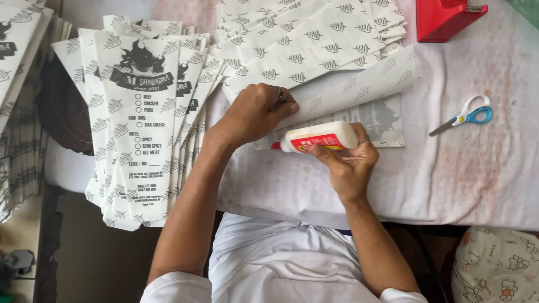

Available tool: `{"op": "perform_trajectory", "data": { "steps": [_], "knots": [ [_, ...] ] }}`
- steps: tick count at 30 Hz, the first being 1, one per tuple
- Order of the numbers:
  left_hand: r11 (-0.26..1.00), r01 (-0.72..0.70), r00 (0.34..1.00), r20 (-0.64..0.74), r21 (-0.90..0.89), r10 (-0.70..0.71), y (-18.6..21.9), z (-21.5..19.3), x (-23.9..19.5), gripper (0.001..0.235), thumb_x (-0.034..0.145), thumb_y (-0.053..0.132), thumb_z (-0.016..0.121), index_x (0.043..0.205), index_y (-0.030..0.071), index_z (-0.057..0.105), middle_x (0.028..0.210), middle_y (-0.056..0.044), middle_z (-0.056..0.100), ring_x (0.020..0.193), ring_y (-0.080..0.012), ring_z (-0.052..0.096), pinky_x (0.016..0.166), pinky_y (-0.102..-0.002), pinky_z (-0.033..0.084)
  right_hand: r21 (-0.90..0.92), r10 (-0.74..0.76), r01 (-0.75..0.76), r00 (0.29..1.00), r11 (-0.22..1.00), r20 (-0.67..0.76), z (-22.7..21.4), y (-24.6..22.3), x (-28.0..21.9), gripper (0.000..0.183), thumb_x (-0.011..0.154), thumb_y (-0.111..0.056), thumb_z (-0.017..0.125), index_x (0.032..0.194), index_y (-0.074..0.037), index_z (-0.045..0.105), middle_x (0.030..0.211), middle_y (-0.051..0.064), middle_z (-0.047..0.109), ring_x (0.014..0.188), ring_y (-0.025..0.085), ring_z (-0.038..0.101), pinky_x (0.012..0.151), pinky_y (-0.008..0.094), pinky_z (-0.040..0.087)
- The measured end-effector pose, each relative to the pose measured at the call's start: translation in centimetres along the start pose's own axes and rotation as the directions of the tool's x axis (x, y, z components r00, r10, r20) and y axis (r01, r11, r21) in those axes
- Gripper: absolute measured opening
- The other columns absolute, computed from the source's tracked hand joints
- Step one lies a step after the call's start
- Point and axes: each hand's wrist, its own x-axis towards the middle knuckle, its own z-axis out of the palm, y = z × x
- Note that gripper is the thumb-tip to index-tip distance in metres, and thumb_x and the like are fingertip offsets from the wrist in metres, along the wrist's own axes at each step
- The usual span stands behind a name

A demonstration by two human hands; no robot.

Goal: Manually assembling paper food sleeves by folding them and applying glue to the edges.

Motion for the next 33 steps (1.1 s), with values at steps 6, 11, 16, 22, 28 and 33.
{"op": "perform_trajectory", "data": {
  "steps": [6, 11, 16, 22, 28, 33],
  "knots": [
    [1.000, 0.029, 0.999, 0.026, -0.006, -0.029, 1.4, -0.7, -0.9, 0.014, 0.093, 0.010, 0.070, 0.095, -0.002, 0.079, 0.056, -0.015, 0.067, 0.045, -0.0263, 0.064, 0.056, -0.036, 0.054, 0.035, 0.026, -0.027, 0.999, 0.999, 0.034, 2.2, -1.3, 0.2, 0.039, 0.077, 0.002, 0.088, 0.107, -0.008, 0.066, 0.098, 0.006, 0.073, 0.101, 0.012, 0.068, 0.096, 0.037, 0.058],
    [0.957, -0.184, 0.983, 0.015, 0.222, 0.185, 4.6, 0.0, -4.2, 0.016, 0.081, 0.011, 0.082, 0.095, 0.003, 0.080, 0.098, -0.018, 0.078, 0.096, -0.0356, 0.076, 0.079, -0.048, 0.061, -0.067, -0.036, 0.018, 0.963, 0.998, -0.267, -10.7, -3.2, 1.9, 0.034, 0.094, -0.009, 0.074, 0.126, -0.008, 0.061, 0.116, 0.004, 0.068, 0.110, 0.016, 0.070, 0.103, 0.032, 0.059],
    [0.882, -0.284, 0.949, -0.022, 0.376, 0.315, 4.6, 2.1, -6.0, 0.015, 0.079, 0.012, 0.084, 0.094, 0.009, 0.083, 0.121, -0.020, 0.074, 0.122, -0.0367, 0.066, 0.100, -0.049, 0.056, -0.550, -0.146, -0.017, 0.957, 0.835, -0.252, -25.9, -4.1, 1.4, 0.031, 0.116, -0.010, 0.067, 0.137, 0.011, 0.057, 0.125, 0.025, 0.066, 0.118, 0.034, 0.069, 0.104, 0.045, 0.057],
    [0.817, -0.436, 0.852, -0.120, 0.377, 0.510, 2.7, 3.5, -6.7, 0.010, 0.098, 0.003, 0.071, 0.090, -0.001, 0.075, 0.125, -0.022, 0.071, 0.123, -0.0430, 0.066, 0.106, -0.051, 0.057, -0.993, -0.340, 0.086, 0.939, 0.083, 0.053, -20.7, -8.6, 1.8, 0.055, 0.090, 0.002, 0.092, 0.140, 0.015, 0.073, 0.114, 0.021, 0.056, 0.070, 0.028, 0.058, 0.079, 0.047, 0.055],
    [0.829, -0.358, 0.877, -0.151, 0.430, 0.457, 3.1, 4.2, -6.8, 0.004, 0.090, 0.006, 0.076, 0.089, 0.005, 0.080, 0.114, -0.019, 0.077, 0.122, -0.0423, 0.065, 0.103, -0.053, 0.054, -0.678, -0.384, 0.674, 0.732, 0.292, 0.563, -9.8, -8.6, 3.9, 0.009, 0.090, 0.010, 0.079, 0.094, 0.002, 0.079, 0.101, 0.023, 0.077, 0.097, 0.043, 0.075, 0.090, 0.054, 0.062],
    [0.831, -0.350, 0.868, -0.184, 0.432, 0.461, 3.1, 4.6, -7.0, 0.004, 0.089, 0.006, 0.075, 0.089, 0.005, 0.079, 0.113, -0.016, 0.078, 0.123, -0.0419, 0.066, 0.106, -0.053, 0.053, -0.588, -0.390, 0.772, 0.632, 0.241, 0.670, -9.5, -7.4, 4.7, 0.010, 0.088, 0.014, 0.076, 0.092, 0.005, 0.079, 0.096, 0.019, 0.077, 0.094, 0.041, 0.076, 0.084, 0.048, 0.064]
  ]
}}
